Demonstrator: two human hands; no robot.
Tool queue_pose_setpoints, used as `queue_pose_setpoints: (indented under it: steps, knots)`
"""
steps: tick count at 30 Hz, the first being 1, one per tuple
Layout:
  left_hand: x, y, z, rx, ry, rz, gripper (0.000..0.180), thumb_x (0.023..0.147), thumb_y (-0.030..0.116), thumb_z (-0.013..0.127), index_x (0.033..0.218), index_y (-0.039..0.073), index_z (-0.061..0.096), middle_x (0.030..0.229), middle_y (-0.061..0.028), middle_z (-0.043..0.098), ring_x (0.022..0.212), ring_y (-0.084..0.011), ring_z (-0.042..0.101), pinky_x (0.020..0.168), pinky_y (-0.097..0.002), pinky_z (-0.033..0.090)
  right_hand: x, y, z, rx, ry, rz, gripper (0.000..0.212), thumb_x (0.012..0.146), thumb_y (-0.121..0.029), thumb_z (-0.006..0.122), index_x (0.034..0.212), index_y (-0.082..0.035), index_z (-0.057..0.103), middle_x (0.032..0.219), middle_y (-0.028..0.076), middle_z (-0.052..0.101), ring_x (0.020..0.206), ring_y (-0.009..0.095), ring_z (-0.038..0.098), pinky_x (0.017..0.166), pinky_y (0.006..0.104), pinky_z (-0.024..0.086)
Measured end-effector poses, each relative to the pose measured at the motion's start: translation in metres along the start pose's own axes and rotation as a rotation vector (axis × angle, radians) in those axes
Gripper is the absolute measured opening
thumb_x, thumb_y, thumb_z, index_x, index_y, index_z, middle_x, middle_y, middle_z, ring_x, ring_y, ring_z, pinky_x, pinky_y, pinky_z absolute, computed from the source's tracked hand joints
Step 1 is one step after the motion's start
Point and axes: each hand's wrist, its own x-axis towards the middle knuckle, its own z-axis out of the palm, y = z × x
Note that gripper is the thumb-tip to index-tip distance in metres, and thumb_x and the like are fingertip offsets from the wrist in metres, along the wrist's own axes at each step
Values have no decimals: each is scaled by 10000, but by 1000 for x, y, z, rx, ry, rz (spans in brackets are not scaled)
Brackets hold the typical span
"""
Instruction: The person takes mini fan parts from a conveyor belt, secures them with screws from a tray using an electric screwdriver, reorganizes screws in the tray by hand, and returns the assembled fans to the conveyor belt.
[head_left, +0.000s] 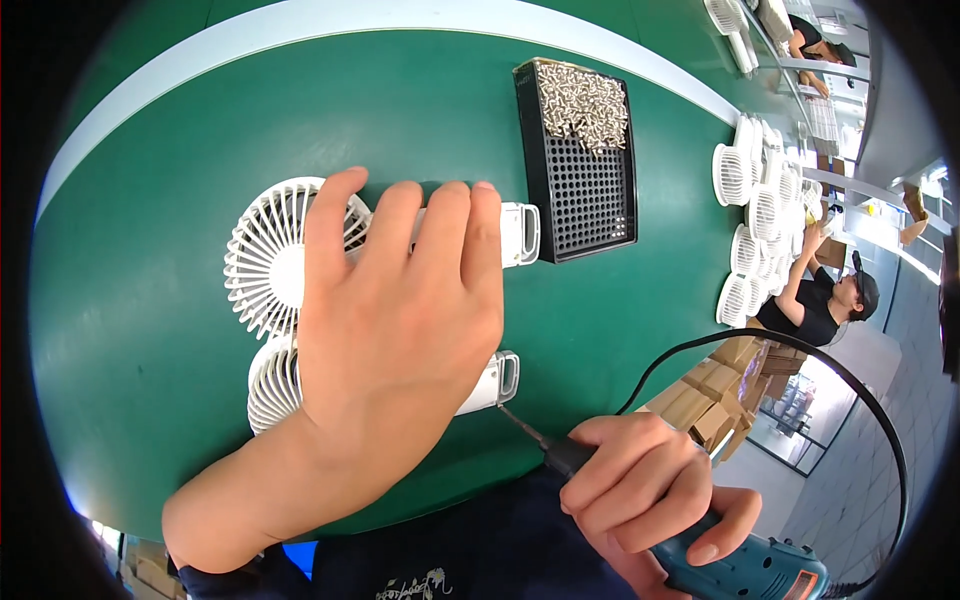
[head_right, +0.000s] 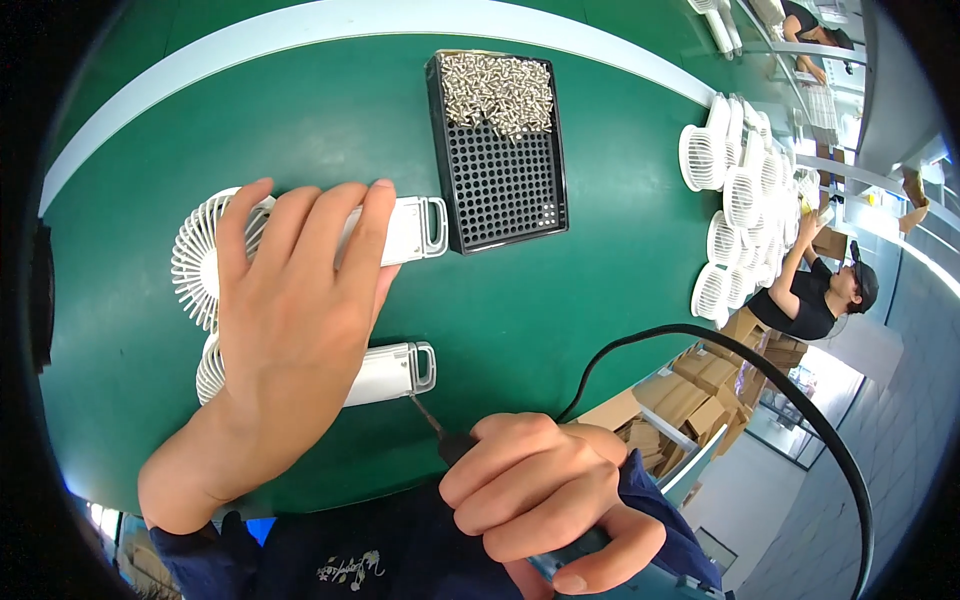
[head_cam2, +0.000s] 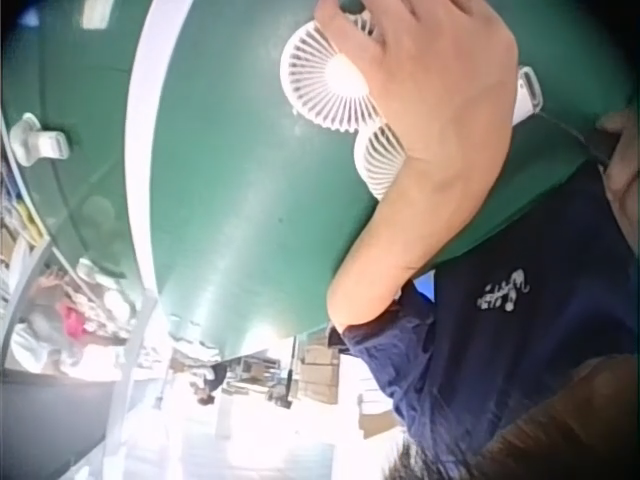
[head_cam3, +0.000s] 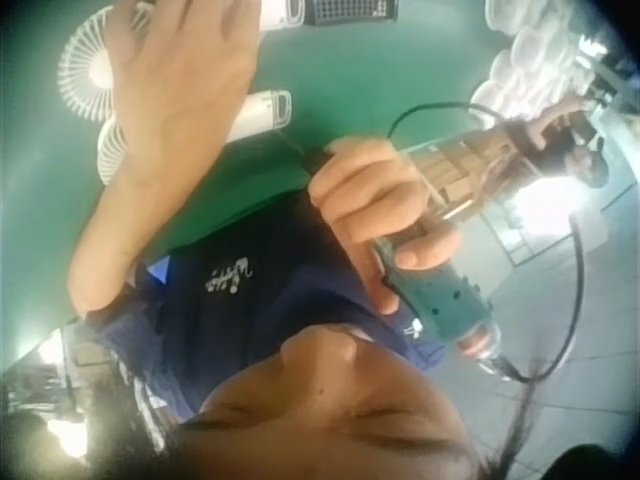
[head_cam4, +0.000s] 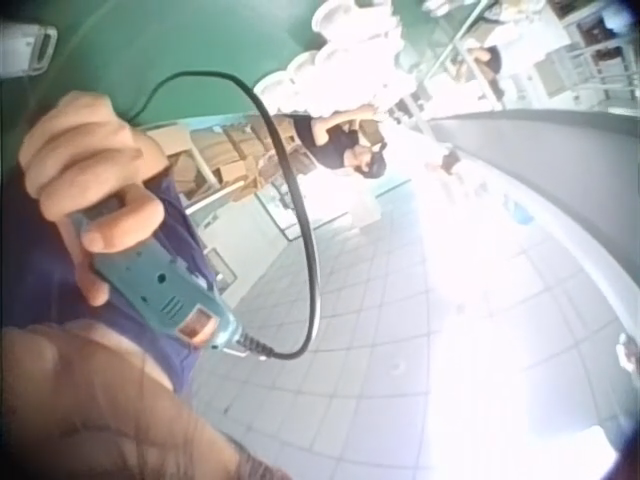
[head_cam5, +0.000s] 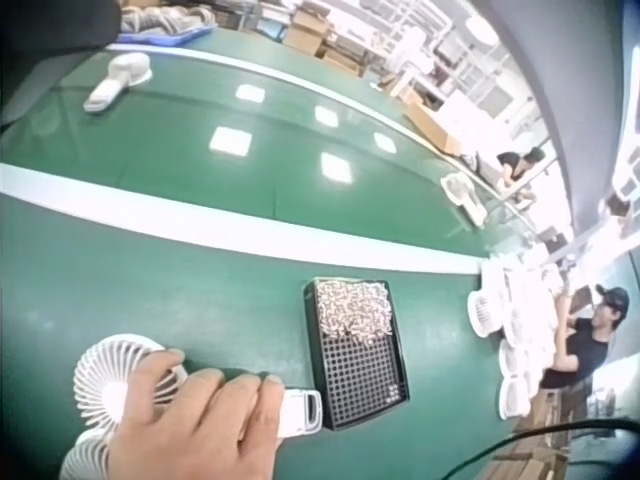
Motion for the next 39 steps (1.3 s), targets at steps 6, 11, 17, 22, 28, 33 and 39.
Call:
queue_pose_setpoints:
  steps: [6,11,17,22,28,33,39]
  knots:
    - [-1,-1,-2,8,-12,-1,542,777,159,802,1276,35,630,1119,-38,599,1044,-205,575,1084,-477,387,-2,1,4,3,11,-10,528,964,-442,713,1269,-81,478,757,74,577,482,168,540,472,311,507]
    - [-1,-1,-2,13,-17,2,539,778,158,801,1273,34,631,1113,-37,598,1041,-205,576,1079,-478,392,-3,-1,3,-10,5,21,538,965,-439,713,1293,-84,477,773,76,590,506,174,562,476,316,511]
    - [-4,1,-2,3,-10,-5,541,776,158,801,1273,31,631,1111,-37,596,1040,-202,575,1078,-477,393,-2,-5,-2,-22,-56,83,549,969,-405,717,1335,-83,465,837,87,621,542,197,588,506,342,527]
    - [-4,-2,-1,8,-4,2,533,778,162,798,1269,34,634,1114,-35,599,1044,-200,575,1080,-476,391,7,-8,-7,-48,-240,172,545,966,-412,720,1341,-103,472,883,96,631,586,206,609,532,349,537]
    - [6,-5,-4,49,182,50,306,812,97,691,1112,43,714,898,-21,573,890,-176,559,1036,-477,443,3,-10,-7,86,215,-109,566,939,-433,741,1224,-89,393,710,71,581,424,151,508,404,275,495]
    - [-1,-18,-14,37,-52,170,509,820,157,677,1316,49,634,1053,-61,585,1015,-228,557,1083,-530,387,-20,-17,-49,137,405,65,539,972,-499,678,1185,-112,369,757,60,543,487,149,529,426,279,480]
    - [-34,-22,-67,69,-452,359,1059,748,681,751,1568,123,380,1452,-174,503,1413,-365,435,1168,-663,229,-60,-18,-72,132,457,105,491,1004,-486,630,1175,-110,363,741,52,496,465,139,488,386,256,444]
